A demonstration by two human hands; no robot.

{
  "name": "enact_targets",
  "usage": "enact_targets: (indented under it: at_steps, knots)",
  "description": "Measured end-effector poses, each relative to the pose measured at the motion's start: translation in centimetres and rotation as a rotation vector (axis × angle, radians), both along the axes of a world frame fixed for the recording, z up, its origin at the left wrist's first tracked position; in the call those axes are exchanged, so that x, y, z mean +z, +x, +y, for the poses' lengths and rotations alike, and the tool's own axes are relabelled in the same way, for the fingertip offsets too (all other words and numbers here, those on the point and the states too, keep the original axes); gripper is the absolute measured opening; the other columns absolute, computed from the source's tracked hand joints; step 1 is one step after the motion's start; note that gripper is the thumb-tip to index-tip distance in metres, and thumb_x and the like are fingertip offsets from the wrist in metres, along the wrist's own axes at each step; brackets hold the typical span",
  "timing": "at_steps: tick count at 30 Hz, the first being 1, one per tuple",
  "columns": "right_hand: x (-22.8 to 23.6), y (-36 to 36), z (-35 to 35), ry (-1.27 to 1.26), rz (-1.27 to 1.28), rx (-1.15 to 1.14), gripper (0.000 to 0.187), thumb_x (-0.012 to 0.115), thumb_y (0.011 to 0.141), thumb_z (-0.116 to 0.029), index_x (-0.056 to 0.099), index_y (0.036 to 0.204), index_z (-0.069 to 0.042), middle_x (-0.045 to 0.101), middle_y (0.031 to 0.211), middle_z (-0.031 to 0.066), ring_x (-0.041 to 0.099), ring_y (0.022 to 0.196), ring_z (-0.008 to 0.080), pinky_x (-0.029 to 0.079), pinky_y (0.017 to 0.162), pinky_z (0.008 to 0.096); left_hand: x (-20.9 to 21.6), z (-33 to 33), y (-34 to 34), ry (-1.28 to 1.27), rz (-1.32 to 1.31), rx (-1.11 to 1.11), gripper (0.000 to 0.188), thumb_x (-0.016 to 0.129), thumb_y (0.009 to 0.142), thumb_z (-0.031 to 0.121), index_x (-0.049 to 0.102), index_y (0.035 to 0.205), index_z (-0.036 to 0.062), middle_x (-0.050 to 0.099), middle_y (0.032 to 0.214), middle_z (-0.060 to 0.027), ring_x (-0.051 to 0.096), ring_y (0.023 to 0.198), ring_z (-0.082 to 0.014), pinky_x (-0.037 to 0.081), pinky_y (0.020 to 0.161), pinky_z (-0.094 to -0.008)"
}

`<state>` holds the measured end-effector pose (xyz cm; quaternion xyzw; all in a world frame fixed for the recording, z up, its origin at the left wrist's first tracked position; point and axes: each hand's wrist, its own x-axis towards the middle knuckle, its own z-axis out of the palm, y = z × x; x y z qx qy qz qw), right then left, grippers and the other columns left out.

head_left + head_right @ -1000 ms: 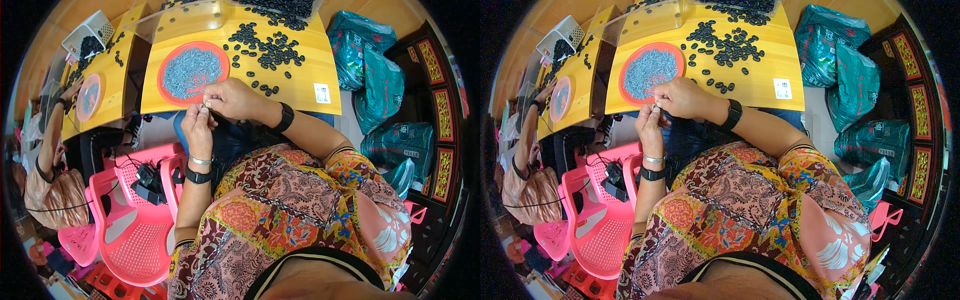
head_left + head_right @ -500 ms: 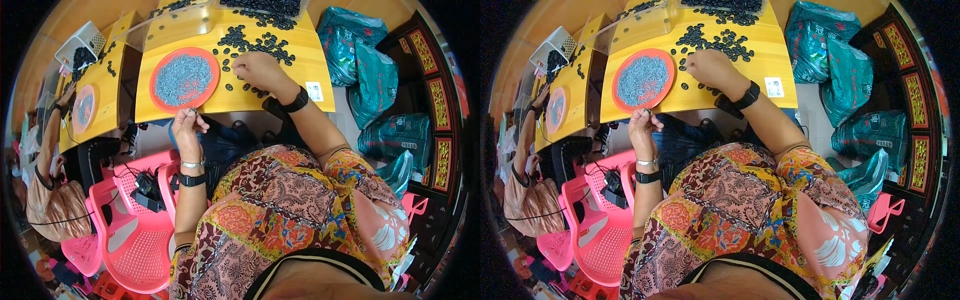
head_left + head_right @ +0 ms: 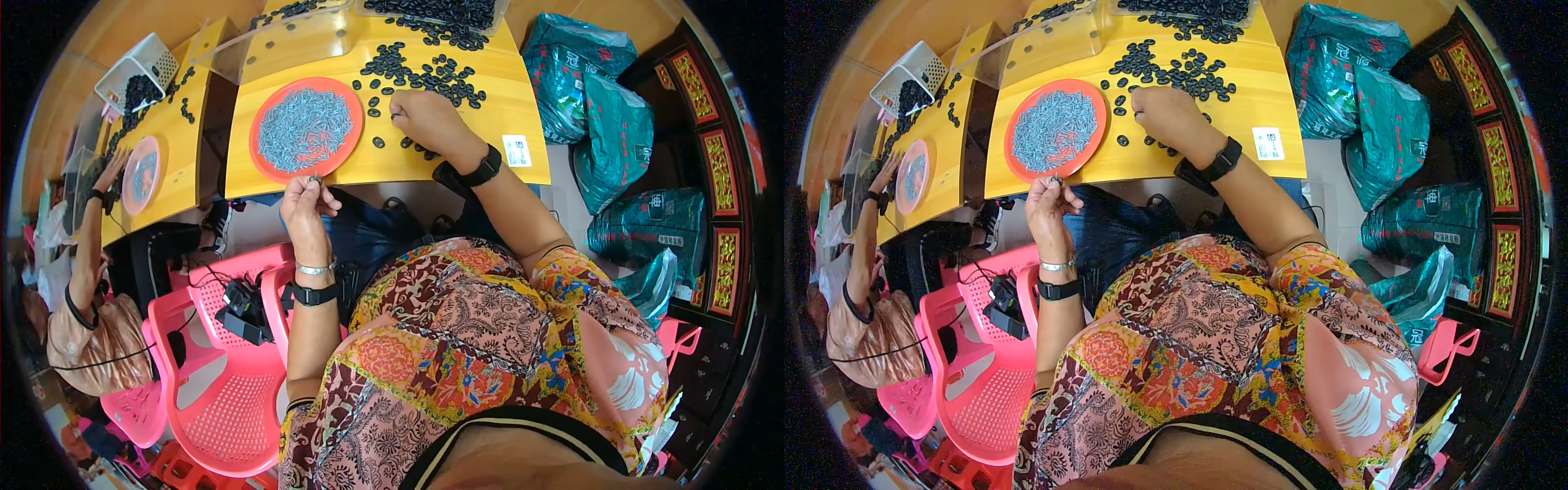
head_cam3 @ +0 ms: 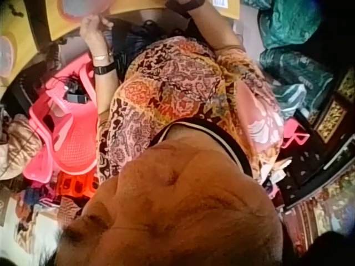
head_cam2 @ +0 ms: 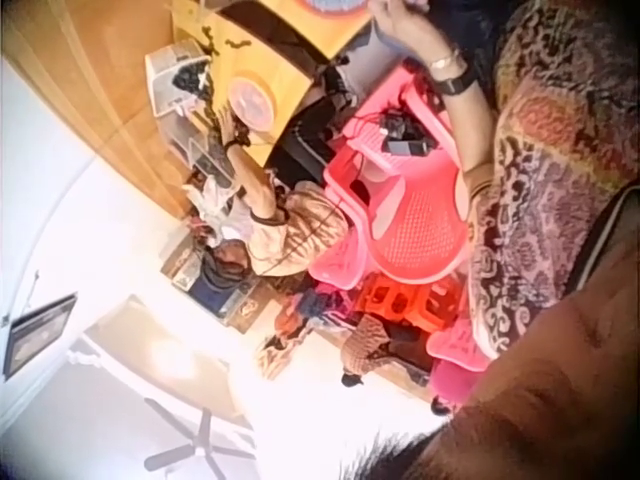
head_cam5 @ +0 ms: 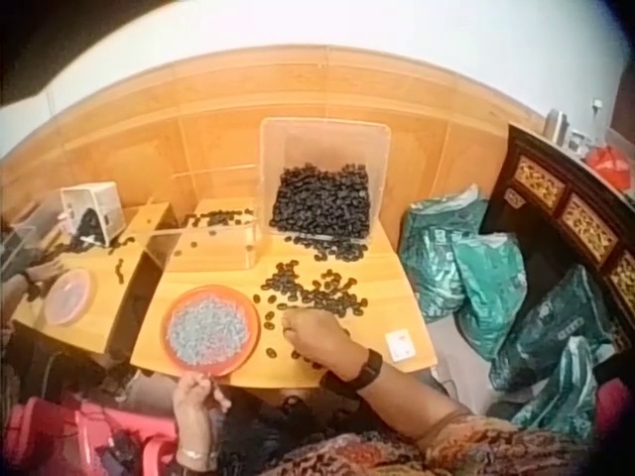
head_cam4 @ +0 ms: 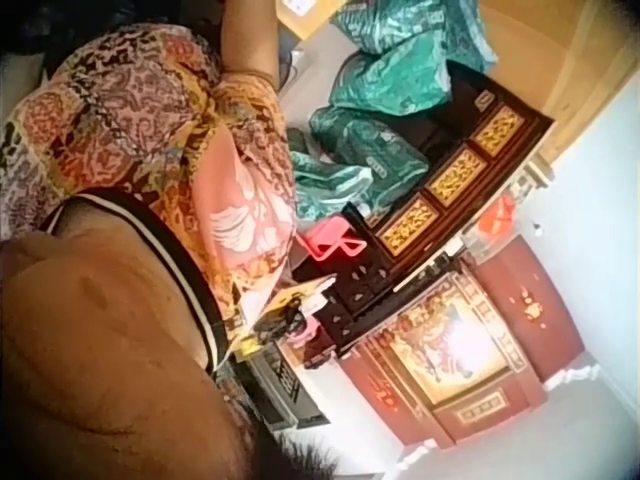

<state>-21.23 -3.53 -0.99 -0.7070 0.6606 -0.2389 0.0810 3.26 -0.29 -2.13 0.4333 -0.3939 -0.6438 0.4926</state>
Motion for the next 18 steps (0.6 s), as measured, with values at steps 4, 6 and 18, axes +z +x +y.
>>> enact_targets:
  at_steps: [4, 6, 18]
  knots:
    - [0.5, 0.4, 0.4, 0.100, -0.433, 0.084, 0.018, 0.064, 0.077, -0.011, 0.062, 0.094, -0.006, 0.061, 0.075, 0.0055, 0.059, 0.068, 0.0159, 0.046, 0.063, 0.0280, -0.2, 0.0, 0.0, -0.027, -0.032, -0.004, 0.011, 0.048, 0.091, 0.016, 0.050, 0.083, 0.0076, 0.055, 0.066, -0.0032, 0.054, 0.053, -0.0117, 0.040, 0.047, -0.0205]
    - [0.3, 1.2, 0.3, 0.266, -0.906, 0.287, 0.024, 0.065, 0.079, -0.009, 0.062, 0.103, -0.003, 0.062, 0.081, 0.0023, 0.055, 0.071, 0.0081, 0.045, 0.066, 0.0218, -0.2, 0.1, 0.0, -0.041, -0.044, -0.013, 0.012, 0.048, 0.091, 0.017, 0.050, 0.085, 0.0076, 0.055, 0.066, -0.0040, 0.055, 0.053, -0.0126, 0.041, 0.047, -0.0208]
    - [2.8, 4.7, 2.1, 0.541, -1.287, 0.496, 0.031, 0.060, 0.084, -0.006, 0.058, 0.115, 0.001, 0.062, 0.097, 0.0049, 0.056, 0.075, 0.0072, 0.047, 0.068, 0.0215, 1.7, 0.9, -0.4, -0.042, -0.002, -0.010, 0.011, 0.047, 0.091, 0.013, 0.051, 0.083, 0.0062, 0.055, 0.066, -0.0028, 0.053, 0.054, -0.0106, 0.040, 0.049, -0.0204]
